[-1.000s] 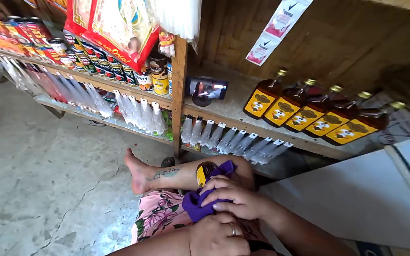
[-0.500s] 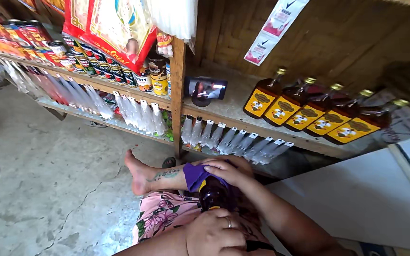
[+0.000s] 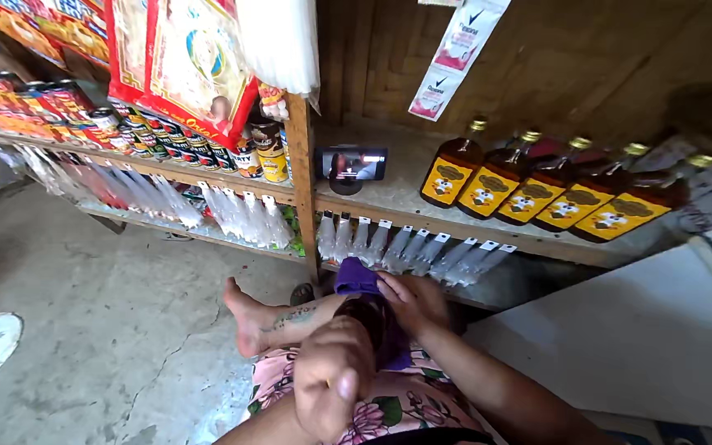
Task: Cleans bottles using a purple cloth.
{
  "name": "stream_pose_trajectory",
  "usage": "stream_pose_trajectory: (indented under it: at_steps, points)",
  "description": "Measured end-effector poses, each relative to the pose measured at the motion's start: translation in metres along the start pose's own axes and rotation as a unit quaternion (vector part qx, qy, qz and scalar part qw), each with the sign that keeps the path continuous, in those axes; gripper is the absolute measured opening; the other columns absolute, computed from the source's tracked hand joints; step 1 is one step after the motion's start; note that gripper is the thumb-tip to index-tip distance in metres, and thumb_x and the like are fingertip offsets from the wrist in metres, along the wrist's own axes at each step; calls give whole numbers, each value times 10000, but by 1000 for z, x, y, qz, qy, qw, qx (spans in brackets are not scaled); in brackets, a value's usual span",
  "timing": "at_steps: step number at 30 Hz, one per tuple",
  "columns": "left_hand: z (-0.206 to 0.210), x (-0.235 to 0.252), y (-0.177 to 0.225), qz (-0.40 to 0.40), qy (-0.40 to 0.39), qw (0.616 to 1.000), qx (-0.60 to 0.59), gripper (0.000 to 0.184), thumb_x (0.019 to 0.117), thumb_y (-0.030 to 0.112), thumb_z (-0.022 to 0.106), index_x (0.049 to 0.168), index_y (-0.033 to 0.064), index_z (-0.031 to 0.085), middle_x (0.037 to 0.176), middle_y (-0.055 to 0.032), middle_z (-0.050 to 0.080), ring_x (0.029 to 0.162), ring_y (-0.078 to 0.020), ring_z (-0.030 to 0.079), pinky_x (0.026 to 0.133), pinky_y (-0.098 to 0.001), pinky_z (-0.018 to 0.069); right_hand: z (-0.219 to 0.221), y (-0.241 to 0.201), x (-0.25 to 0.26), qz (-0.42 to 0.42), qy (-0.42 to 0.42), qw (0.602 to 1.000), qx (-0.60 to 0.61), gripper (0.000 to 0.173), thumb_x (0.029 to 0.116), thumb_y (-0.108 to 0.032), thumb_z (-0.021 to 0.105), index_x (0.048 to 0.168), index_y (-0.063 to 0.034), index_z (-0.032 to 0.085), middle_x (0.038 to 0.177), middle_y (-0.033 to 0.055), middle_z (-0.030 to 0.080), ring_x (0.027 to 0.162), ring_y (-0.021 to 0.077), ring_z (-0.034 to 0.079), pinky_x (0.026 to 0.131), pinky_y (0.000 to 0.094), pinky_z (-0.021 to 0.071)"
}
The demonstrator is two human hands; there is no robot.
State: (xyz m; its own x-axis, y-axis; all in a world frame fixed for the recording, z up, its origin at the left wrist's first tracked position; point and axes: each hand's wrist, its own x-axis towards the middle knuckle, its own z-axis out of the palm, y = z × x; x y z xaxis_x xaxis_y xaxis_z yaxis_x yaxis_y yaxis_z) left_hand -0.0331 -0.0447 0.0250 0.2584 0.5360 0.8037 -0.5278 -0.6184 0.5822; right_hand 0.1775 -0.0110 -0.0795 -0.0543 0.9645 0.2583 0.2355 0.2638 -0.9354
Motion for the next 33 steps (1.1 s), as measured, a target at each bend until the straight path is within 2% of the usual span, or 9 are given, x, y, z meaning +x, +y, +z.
stream_pose_trajectory:
  at_steps: [3, 8, 11, 14, 18, 22, 26, 29, 33]
  points:
    - [9, -5, -4, 50, -73, 996, -10, 468, 1076, 381, 417, 674, 145, 463, 596, 0, 491, 610, -121, 521, 672, -297, 465, -3, 2, -3, -8, -17, 1000, 1, 405, 1088, -156, 398, 1354, 108, 553, 1355, 177, 617, 1260, 73, 572, 1106, 228, 425]
    - [16, -14, -14, 61, -113, 992, -3, 461, 1068, 336, 440, 656, 129, 450, 577, -19, 481, 592, -134, 513, 668, -301, 463, -7, 5, 2, -11, -79, 996, 45, 379, 1068, -139, 427, 1320, 99, 579, 1314, 158, 630, 1201, 53, 586, 1061, 218, 453]
    - [22, -20, -13, 71, -136, 988, 29, 471, 1069, 335, 449, 650, 121, 464, 593, -33, 506, 618, -149, 536, 691, -307, 474, -7, -14, 1, -18, -117, 990, 73, 355, 1051, -125, 442, 1277, 93, 609, 1305, 144, 626, 1198, 53, 581, 1052, 229, 460]
    - [26, -28, -14, 86, -141, 985, 45, 462, 1067, 335, 456, 660, 120, 496, 609, -36, 531, 637, -154, 551, 701, -304, 477, -6, -50, -8, -114, -168, 979, 19, 375, 1054, -206, 469, 1206, 61, 683, 1293, 161, 651, 1278, 136, 561, 1124, 299, 415]
    - [29, -34, -16, 96, -132, 985, 57, 467, 1064, 359, 453, 660, 130, 501, 612, -31, 524, 634, -152, 531, 678, -301, 458, -4, -82, -11, -230, -236, 940, -85, 295, 1066, -230, 507, 1153, -63, 735, 1200, 118, 692, 1225, 209, 595, 1107, 362, 431]
    - [31, -35, -20, 104, -127, 984, 63, 445, 1058, 327, 467, 666, 121, 504, 626, -39, 543, 653, -158, 552, 700, -304, 471, -7, -67, 2, -178, -261, 948, -32, 336, 1053, -251, 533, 1168, -2, 728, 1214, 141, 694, 1227, 171, 600, 1100, 335, 439]
    - [35, -41, -19, 131, -150, 975, 98, 406, 1055, 382, 480, 734, 141, 545, 665, -34, 563, 688, -169, 569, 751, -322, 491, -11, -51, 16, -82, -293, 953, 2, 361, 1060, -196, 483, 1156, 72, 705, 1233, 165, 681, 1217, 110, 595, 1084, 263, 434]
    - [37, -45, -21, 147, -163, 969, 114, 386, 1044, 398, 498, 759, 143, 552, 677, -38, 564, 691, -184, 574, 751, -337, 498, -12, -35, 24, -14, -296, 955, 4, 355, 1060, -176, 470, 1168, 78, 692, 1254, 167, 654, 1212, 108, 573, 1076, 254, 420]
    - [38, -43, -21, 146, -157, 969, 124, 360, 1037, 331, 518, 733, 140, 546, 658, -41, 560, 674, -186, 570, 736, -339, 495, -10, -28, 28, 21, -288, 957, 12, 343, 1055, -160, 463, 1167, 73, 688, 1237, 145, 644, 1180, 77, 565, 1047, 230, 427]
